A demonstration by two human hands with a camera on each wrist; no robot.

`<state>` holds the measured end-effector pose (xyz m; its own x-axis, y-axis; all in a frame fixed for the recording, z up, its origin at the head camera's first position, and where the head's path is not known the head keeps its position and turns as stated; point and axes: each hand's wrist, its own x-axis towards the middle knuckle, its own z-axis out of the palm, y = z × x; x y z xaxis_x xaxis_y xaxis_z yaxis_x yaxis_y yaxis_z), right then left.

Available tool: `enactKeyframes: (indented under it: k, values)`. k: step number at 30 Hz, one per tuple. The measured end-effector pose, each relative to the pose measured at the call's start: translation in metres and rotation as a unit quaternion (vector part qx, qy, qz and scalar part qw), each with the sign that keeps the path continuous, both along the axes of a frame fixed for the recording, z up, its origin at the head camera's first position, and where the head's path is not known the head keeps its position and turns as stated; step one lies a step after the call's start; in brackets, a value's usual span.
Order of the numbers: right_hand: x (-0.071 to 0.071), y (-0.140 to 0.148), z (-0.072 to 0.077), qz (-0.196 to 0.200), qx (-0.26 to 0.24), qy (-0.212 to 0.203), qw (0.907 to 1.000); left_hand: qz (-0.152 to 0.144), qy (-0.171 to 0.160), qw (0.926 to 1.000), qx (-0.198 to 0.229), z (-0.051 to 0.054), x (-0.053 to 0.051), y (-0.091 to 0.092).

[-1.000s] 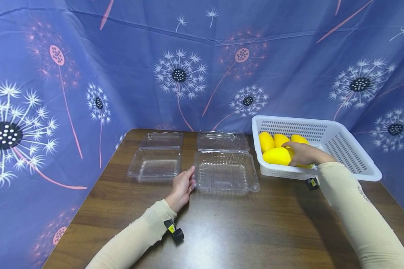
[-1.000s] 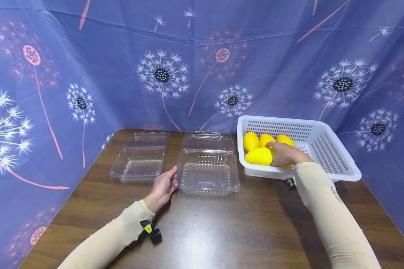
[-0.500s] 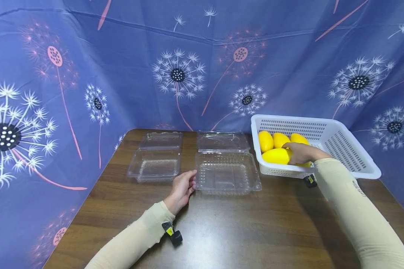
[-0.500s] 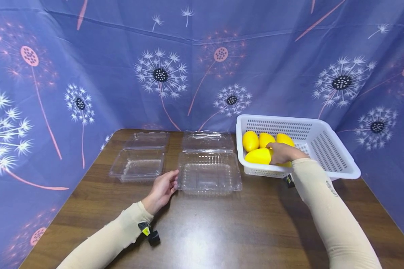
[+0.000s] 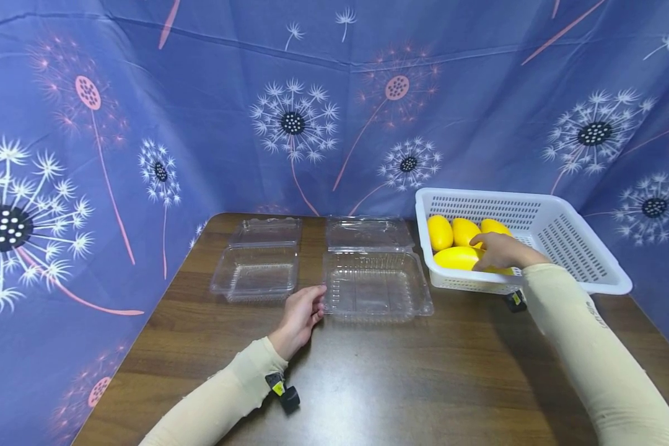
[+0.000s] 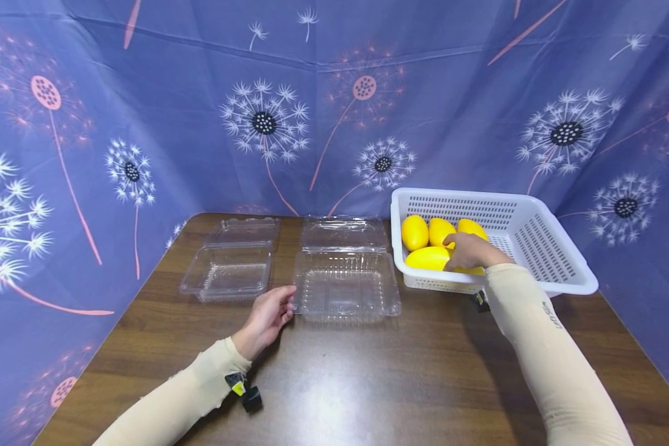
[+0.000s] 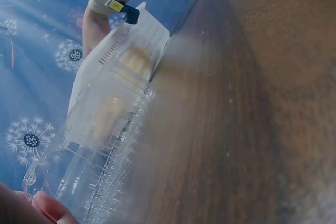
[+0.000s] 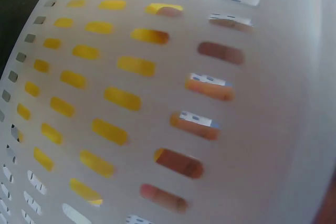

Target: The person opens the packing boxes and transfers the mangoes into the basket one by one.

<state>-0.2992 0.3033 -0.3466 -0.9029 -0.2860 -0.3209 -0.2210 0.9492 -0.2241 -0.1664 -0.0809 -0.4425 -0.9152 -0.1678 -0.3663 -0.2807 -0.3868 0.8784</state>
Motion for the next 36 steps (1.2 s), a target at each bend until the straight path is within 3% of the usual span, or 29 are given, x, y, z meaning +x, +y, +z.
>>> enactKeyframes:
  k: [9, 18, 30, 36]
  values:
    - [0.007, 0.001, 0.003, -0.009, -0.026, 0.013, 0.9996, 0.002, -0.007, 1.0000, -0.001, 0.000, -0.002, -0.001]
    - [0.011, 0.001, 0.004, -0.008, -0.056, 0.081, 0.9951, -0.004, -0.002, 1.0000, -0.001, 0.001, -0.002, -0.003]
    - [0.020, -0.006, 0.007, -0.044, -0.071, 0.084, 0.9930, -0.012, -0.017, 0.9998, 0.008, 0.003, -0.001, -0.005]
    - [0.024, -0.007, 0.007, -0.041, -0.086, 0.094, 0.9910, -0.023, -0.022, 0.9994, 0.014, 0.004, 0.001, -0.008]
